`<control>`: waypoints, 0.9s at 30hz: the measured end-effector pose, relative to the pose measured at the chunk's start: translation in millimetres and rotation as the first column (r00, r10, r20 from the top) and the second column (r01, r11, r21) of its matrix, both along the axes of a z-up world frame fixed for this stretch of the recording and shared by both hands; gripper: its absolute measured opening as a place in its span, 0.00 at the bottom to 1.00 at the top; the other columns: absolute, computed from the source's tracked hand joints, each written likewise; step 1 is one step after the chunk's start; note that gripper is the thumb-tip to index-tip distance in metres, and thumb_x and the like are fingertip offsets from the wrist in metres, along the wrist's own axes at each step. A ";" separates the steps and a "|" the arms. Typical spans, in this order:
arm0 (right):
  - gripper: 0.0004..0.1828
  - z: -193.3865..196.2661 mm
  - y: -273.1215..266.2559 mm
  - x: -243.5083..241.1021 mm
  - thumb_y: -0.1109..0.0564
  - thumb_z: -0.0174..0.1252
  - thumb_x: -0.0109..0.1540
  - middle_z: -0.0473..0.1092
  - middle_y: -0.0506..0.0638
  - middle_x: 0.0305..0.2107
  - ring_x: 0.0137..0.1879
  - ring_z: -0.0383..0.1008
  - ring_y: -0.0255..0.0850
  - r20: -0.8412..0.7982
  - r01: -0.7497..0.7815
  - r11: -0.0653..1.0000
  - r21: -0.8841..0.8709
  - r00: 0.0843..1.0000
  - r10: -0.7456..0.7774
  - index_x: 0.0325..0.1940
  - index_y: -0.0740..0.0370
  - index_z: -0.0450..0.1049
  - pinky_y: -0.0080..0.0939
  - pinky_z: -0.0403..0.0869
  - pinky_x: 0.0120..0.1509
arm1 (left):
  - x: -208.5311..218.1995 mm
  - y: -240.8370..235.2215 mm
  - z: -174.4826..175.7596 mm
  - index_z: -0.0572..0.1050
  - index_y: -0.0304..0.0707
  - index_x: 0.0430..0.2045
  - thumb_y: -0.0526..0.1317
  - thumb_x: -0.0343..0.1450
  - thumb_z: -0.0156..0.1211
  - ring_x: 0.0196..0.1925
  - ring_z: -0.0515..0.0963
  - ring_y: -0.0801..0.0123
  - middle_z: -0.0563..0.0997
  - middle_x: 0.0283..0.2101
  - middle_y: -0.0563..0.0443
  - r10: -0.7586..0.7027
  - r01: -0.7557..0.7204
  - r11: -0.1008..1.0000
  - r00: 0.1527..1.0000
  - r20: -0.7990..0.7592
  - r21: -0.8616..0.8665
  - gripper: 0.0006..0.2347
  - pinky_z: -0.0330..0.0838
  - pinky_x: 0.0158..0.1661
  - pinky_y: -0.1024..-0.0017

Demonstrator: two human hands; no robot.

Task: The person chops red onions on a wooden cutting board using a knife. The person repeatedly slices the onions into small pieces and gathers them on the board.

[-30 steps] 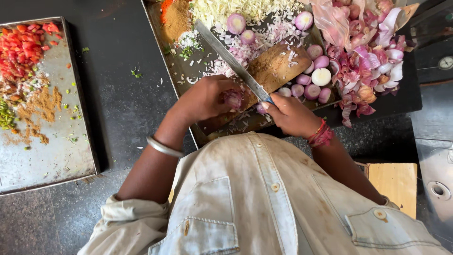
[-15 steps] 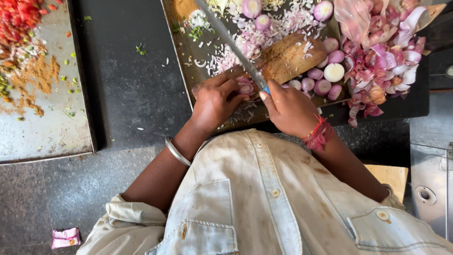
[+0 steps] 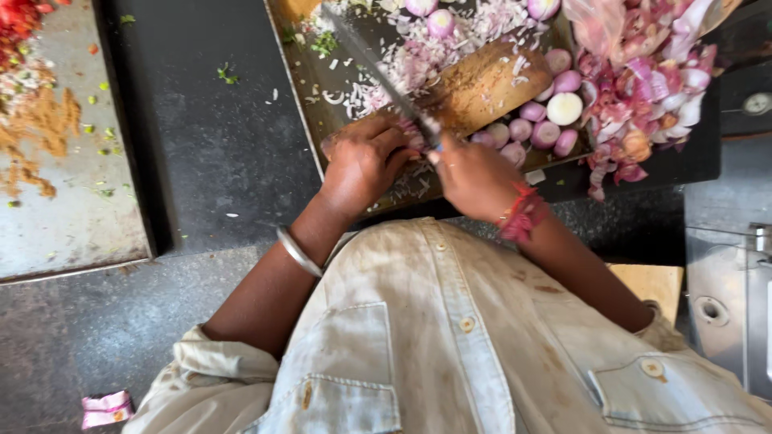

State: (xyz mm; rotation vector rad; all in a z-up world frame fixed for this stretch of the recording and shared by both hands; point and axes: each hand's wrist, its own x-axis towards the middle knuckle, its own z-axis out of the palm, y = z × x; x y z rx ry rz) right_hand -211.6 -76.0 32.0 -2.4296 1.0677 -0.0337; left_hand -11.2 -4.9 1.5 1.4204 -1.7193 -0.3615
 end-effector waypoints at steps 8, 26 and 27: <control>0.16 -4.1 8.0 0.3 0.51 0.50 0.70 0.73 0.68 0.23 0.30 0.74 0.67 -0.058 0.000 1.000 -0.021 0.998 -0.001 0.46 0.70 0.66 0.67 0.70 0.34 | 6.0 1.2 2.1 0.79 0.34 0.31 0.37 0.68 0.71 0.41 0.80 0.50 0.79 0.37 0.43 -0.040 0.041 0.999 0.998 -0.043 0.022 0.07 0.75 0.43 0.57; 0.15 5.0 15.6 7.5 0.50 0.50 0.70 0.73 0.66 0.21 0.28 0.75 0.66 -0.064 0.035 0.999 -0.025 0.997 -0.036 0.45 0.68 0.67 0.66 0.70 0.31 | 5.0 0.0 1.5 0.81 0.37 0.32 0.36 0.66 0.72 0.42 0.82 0.50 0.81 0.42 0.43 0.004 -0.006 0.999 0.998 -0.055 -0.033 0.06 0.78 0.43 0.60; 0.15 5.3 13.7 3.4 0.51 0.51 0.69 0.73 0.65 0.22 0.28 0.75 0.65 -0.017 0.030 0.999 -0.038 0.999 -0.031 0.46 0.68 0.67 0.66 0.70 0.31 | 2.0 -0.8 0.7 0.81 0.37 0.31 0.36 0.66 0.71 0.42 0.83 0.51 0.81 0.41 0.43 0.001 -0.002 1.000 0.997 -0.072 -0.024 0.06 0.78 0.43 0.60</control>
